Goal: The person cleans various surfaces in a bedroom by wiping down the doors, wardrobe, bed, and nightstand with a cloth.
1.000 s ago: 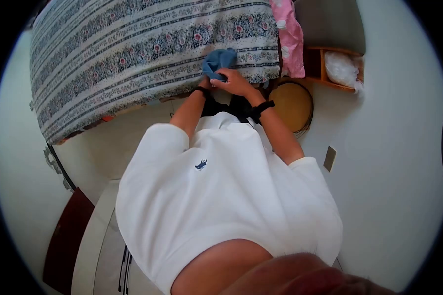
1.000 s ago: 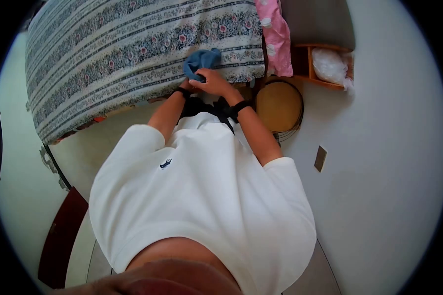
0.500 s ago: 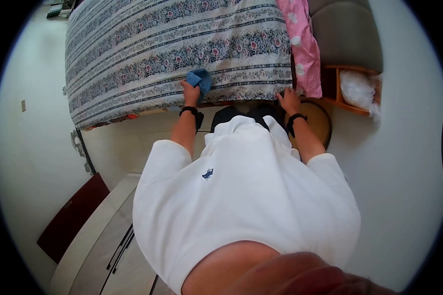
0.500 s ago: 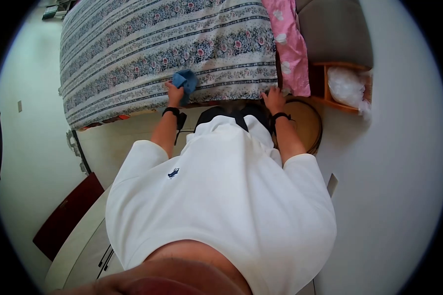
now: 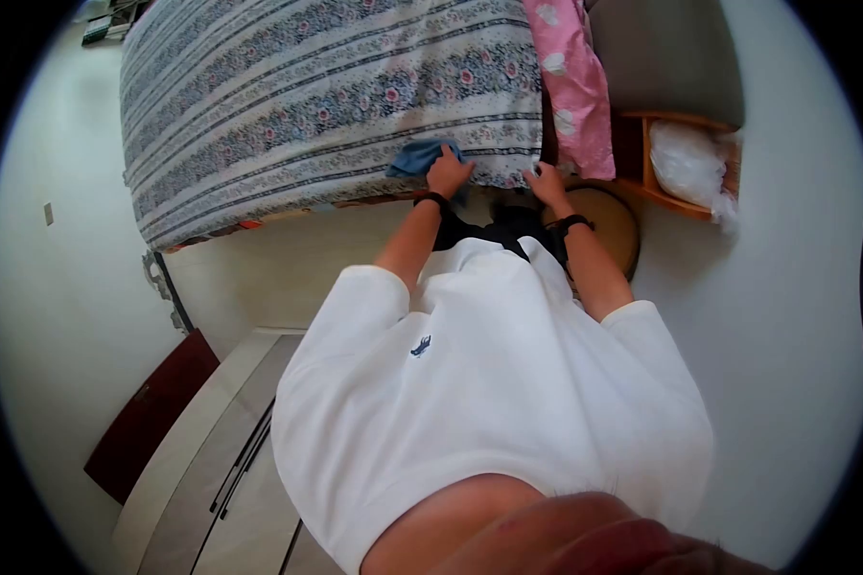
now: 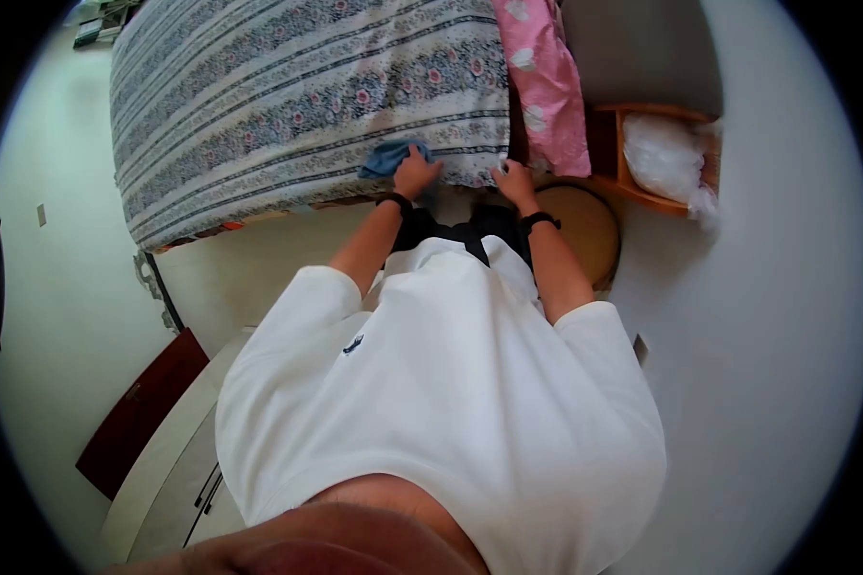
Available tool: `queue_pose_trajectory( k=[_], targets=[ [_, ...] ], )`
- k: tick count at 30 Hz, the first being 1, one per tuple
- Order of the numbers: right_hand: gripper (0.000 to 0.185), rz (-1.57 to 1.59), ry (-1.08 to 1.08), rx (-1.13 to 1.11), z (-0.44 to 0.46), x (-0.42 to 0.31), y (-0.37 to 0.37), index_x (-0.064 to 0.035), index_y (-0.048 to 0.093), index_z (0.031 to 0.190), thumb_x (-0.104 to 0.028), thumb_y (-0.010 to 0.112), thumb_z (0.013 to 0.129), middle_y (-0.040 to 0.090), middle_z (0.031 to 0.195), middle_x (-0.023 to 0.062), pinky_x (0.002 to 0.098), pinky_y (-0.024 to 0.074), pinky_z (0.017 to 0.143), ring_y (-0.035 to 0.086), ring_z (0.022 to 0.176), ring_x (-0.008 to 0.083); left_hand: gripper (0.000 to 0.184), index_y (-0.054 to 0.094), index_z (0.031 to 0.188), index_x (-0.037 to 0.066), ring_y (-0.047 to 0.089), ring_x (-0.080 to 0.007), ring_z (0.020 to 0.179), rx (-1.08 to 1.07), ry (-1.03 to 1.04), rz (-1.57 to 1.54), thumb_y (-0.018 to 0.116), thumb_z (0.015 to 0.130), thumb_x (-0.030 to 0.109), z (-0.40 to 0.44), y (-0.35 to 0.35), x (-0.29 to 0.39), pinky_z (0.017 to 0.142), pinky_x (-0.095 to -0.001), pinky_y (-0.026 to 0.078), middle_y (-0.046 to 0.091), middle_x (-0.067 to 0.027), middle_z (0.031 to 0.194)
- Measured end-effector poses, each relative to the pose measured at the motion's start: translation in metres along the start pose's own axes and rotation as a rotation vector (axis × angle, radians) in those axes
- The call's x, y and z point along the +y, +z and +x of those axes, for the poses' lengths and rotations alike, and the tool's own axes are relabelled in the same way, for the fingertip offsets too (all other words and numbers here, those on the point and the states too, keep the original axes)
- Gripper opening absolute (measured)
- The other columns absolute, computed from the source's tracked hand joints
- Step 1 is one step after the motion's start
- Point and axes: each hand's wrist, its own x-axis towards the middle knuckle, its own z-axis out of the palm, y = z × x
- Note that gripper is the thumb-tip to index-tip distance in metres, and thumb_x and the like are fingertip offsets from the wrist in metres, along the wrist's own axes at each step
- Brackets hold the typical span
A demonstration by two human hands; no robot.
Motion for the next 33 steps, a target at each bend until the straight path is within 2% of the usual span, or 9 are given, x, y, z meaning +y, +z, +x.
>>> queue_pose_trajectory(
  k=[3,7,16,21,23,25,27,29,33],
  targets=[
    [0.029,0.134,0.040,-0.040,-0.011,0.002,-0.022,0.0030,0.065,0.081,-0.026,0.068,0.084,0.067,0.077,0.0170,0.0372,0.0481,0.071,0.064,0.073,0.0302,0.074,0.047,0.119,-0.002,0.061,-0.0427,0.100,-0.141,0.092,0.177,0.069,0.073,0.051,0.010,0.011,0.011,0.086,-0.0480,0.050,0.063,-0.0276,0.105],
    [0.035,0.342,-0.015,-0.120,-0.021,0.025,-0.028,0.0010,0.068,0.098,-0.033,0.065,0.088,0.070,0.082,0.0158,0.0352,0.0485,0.067,0.064,0.072,0.0186,0.076,0.049,0.115,-0.006,0.062,-0.0411,0.096,-0.192,0.208,0.295,0.072,0.069,0.050,0.019,0.034,0.012,0.083,-0.0464,0.051,0.063,-0.0263,0.104],
    [0.036,0.237,0.024,-0.070,-0.019,0.039,-0.037,0.0000,0.068,0.095,-0.035,0.063,0.087,0.069,0.088,0.0197,0.0396,0.0493,0.072,0.066,0.080,0.0327,0.066,0.057,0.110,-0.006,0.059,-0.0413,0.103,-0.264,0.328,0.365,0.068,0.075,0.050,0.041,0.042,-0.004,0.085,-0.0436,0.050,0.062,-0.0275,0.107],
    [0.040,-0.357,0.304,-0.158,-0.013,0.034,-0.038,-0.0008,0.068,0.096,-0.038,0.055,0.089,0.066,0.098,0.0242,0.0487,0.0494,0.080,0.063,0.094,0.0407,0.073,0.041,0.136,-0.002,0.058,-0.0350,0.111,0.086,0.235,-0.466,0.067,0.080,0.036,0.045,0.006,0.019,0.090,-0.0399,0.047,0.056,-0.0255,0.125],
    [0.039,-0.366,0.319,-0.180,-0.009,0.040,-0.044,-0.0015,0.069,0.098,-0.035,0.053,0.087,0.065,0.102,0.0256,0.0498,0.0488,0.084,0.062,0.097,0.0408,0.074,0.036,0.140,-0.001,0.058,-0.0332,0.110,0.052,0.218,-0.508,0.067,0.081,0.030,0.047,-0.007,0.040,0.090,-0.0392,0.047,0.052,-0.0237,0.129],
    [0.036,-0.473,0.148,-0.429,0.002,0.040,-0.043,-0.0015,0.069,0.095,-0.032,0.053,0.085,0.065,0.100,0.0242,0.0499,0.0490,0.083,0.063,0.094,0.0410,0.076,0.030,0.144,0.000,0.058,-0.0314,0.110,0.025,0.200,-0.542,0.066,0.081,0.025,0.051,-0.013,0.048,0.089,-0.0385,0.047,0.049,-0.0219,0.133],
    [0.034,-0.439,0.002,-0.440,0.010,0.021,-0.037,-0.0018,0.068,0.093,-0.031,0.054,0.084,0.066,0.096,0.0235,0.0496,0.0491,0.081,0.063,0.091,0.0411,0.091,0.020,0.146,-0.004,0.037,-0.0388,0.132,-0.130,0.359,-0.369,0.071,0.075,0.024,0.057,-0.005,0.060,0.105,-0.0426,0.035,0.030,-0.0272,0.146],
    [0.032,-0.423,-0.147,-0.463,0.019,-0.007,-0.037,-0.0020,0.068,0.091,-0.030,0.055,0.083,0.066,0.092,0.0228,0.0493,0.0492,0.079,0.063,0.088,0.0413,0.089,0.020,0.147,0.000,0.045,-0.0362,0.124,-0.234,0.310,-0.423,0.069,0.075,0.019,0.071,0.033,0.051,0.100,-0.0386,0.039,0.039,-0.0262,0.140],
    [0.032,-0.087,-0.294,-0.299,0.044,-0.055,-0.027,-0.0003,0.064,0.081,-0.031,0.056,0.084,0.064,0.082,0.0231,0.0479,0.0484,0.070,0.061,0.078,0.0426,0.099,0.014,0.147,-0.003,0.037,-0.0501,0.125,-0.078,0.431,-0.199,0.072,0.071,0.022,0.061,0.075,0.046,0.103,-0.0509,0.033,0.037,-0.0317,0.136]
  ],
)
